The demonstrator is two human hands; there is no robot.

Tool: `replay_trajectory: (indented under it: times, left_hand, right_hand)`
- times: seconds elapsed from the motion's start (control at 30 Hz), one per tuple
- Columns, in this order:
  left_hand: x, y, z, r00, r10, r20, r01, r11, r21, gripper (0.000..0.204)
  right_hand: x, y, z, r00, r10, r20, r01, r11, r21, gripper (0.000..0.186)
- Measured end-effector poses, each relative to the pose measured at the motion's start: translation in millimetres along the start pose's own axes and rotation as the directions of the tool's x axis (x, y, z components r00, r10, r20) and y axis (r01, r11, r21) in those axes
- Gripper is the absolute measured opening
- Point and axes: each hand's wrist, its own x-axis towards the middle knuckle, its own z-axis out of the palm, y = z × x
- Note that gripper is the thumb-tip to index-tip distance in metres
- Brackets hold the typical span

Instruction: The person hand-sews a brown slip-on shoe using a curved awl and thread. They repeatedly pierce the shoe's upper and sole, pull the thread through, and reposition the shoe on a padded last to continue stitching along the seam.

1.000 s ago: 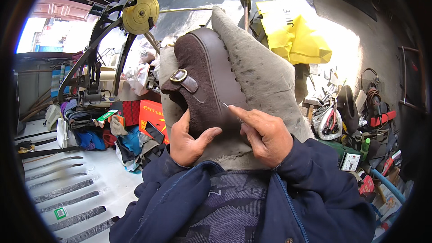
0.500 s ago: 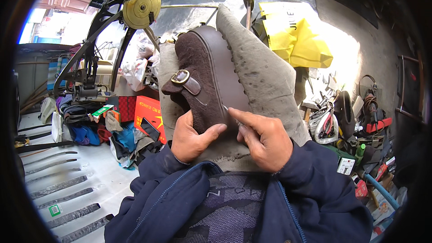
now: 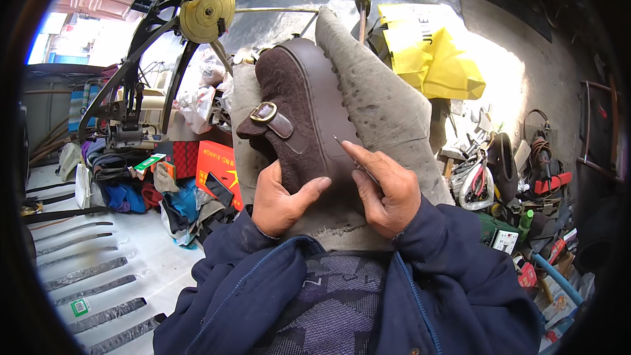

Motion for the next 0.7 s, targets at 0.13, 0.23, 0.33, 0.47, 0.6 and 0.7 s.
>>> replay_trajectory:
  times: [0.13,0.23,0.33,0.47,0.6,0.7]
  left_hand:
    - [5.9,1.2,1.0,1.000,-0.012,-0.015,0.011,1.000,-0.025,0.027]
    - [9.3,0.7,1.2,1.000,-0.028,-0.013,0.028,0.999,-0.025,0.027]
    - [10.4,0.3,-0.5,0.997,-0.077,0.014,0.078,0.996,-0.045,0.027]
    - [12.1,-1.7,-1.2,0.996,-0.081,0.034,0.084,0.994,-0.068,0.029]
    - [11.6,-4.1,-0.7,0.996,-0.076,0.037,0.079,0.994,-0.077,0.032]
    - [10.7,-4.2,-1.3,0.997,-0.073,0.034,0.075,0.995,-0.061,0.033]
  right_hand:
    - [5.0,-3.0,-4.5,0.998,0.051,0.033,-0.051,0.999,0.011,0.045]
    - [0.9,-9.5,-16.3,0.990,0.084,0.113,-0.088,0.996,0.032,0.047]
    - [-6.9,-14.3,-23.4,0.979,0.110,0.170,-0.121,0.991,0.059,0.051]
    - [-17.0,-14.5,-22.0,0.974,0.124,0.189,-0.137,0.989,0.056,0.052]
    - [-22.4,-10.3,-17.5,0.970,0.132,0.203,-0.143,0.989,0.039,0.051]
    - [-23.0,-8.7,-15.6,0.968,0.123,0.219,-0.132,0.991,0.029,0.050]
